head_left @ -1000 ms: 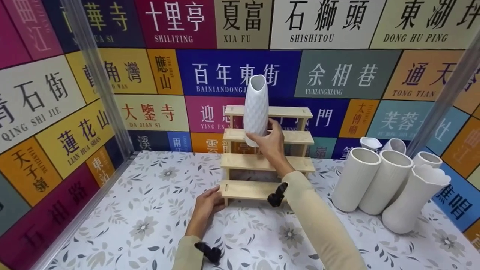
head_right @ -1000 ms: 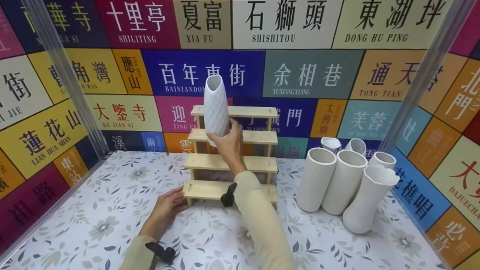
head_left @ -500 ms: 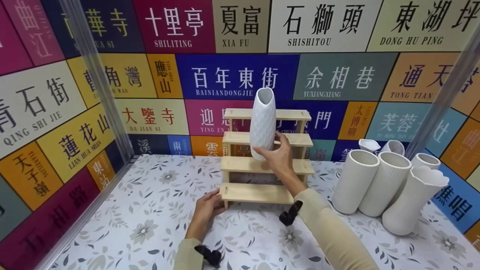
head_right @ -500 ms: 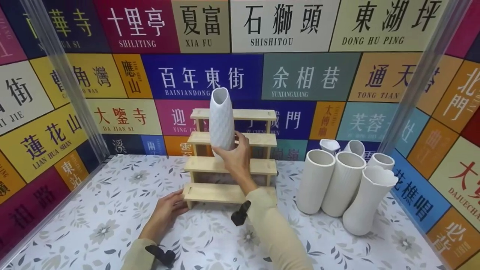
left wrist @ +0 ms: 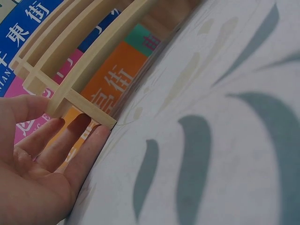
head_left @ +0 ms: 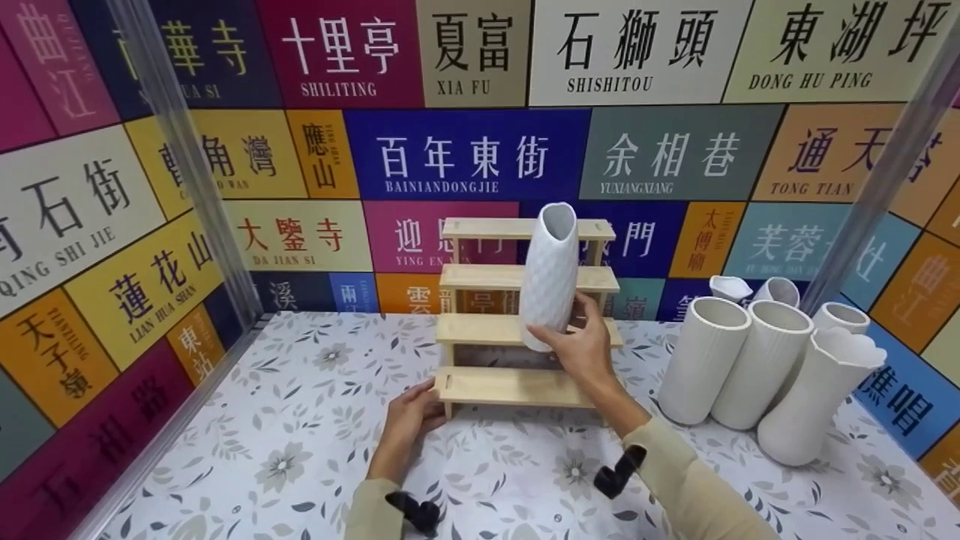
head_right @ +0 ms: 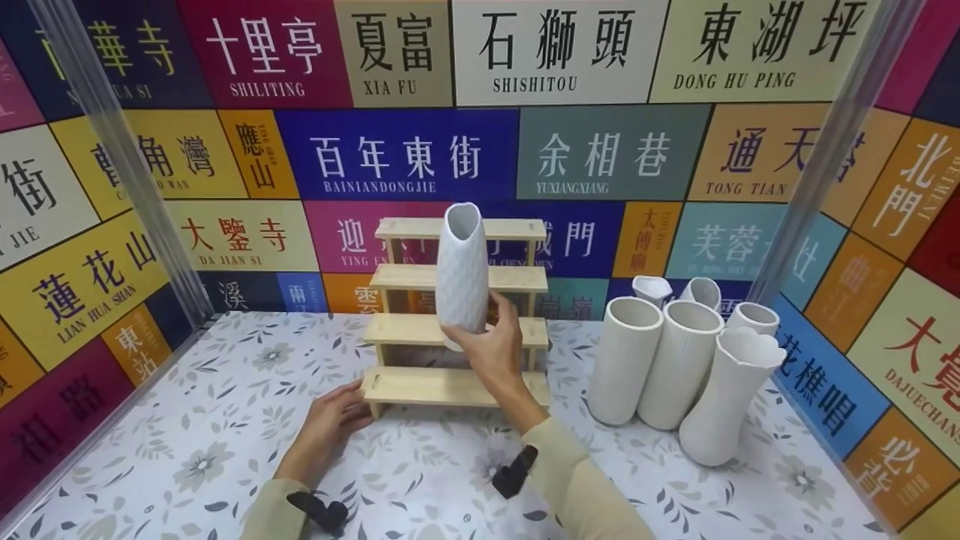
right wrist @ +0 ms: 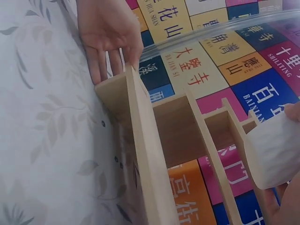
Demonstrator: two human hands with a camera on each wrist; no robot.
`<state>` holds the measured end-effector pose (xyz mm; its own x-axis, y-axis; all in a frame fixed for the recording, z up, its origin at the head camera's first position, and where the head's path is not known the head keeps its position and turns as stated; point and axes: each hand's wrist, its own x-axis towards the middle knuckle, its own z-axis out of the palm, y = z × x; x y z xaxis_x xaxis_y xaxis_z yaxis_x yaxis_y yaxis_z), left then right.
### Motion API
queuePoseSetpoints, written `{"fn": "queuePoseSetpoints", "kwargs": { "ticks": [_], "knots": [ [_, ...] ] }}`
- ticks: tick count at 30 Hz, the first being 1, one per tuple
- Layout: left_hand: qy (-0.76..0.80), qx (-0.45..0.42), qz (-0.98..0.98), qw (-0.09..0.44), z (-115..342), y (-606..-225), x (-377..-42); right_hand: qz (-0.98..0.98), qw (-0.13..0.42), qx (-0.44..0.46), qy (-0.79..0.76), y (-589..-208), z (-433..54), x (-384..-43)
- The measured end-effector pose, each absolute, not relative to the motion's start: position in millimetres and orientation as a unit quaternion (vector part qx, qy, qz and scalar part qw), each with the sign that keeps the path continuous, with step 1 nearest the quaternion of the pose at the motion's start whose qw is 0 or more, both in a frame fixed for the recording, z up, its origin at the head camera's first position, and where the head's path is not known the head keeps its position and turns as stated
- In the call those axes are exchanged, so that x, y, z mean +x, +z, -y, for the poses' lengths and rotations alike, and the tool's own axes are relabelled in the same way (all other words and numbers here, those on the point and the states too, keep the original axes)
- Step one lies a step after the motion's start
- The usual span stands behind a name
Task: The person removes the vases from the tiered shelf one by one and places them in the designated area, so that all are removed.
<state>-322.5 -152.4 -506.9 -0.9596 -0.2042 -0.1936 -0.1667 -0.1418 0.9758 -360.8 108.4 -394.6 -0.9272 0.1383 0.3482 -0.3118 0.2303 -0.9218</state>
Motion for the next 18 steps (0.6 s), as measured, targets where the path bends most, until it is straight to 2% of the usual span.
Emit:
{"fn": "queuePoseSetpoints", "kwargs": {
  "ticks": [6,18],
  "knots": [
    [-0.74,0.146,0.656,0.025,153.1,-505.6,-324.2,0.751,0.148,0.061,0.641,-400.6,-130.4,-345.1],
    [-0.745,0.128,0.654,0.029,150.9,-507.1,-320.3,0.782,0.135,0.037,0.607,-417.2,-176.9,-312.2]
  ]
}}
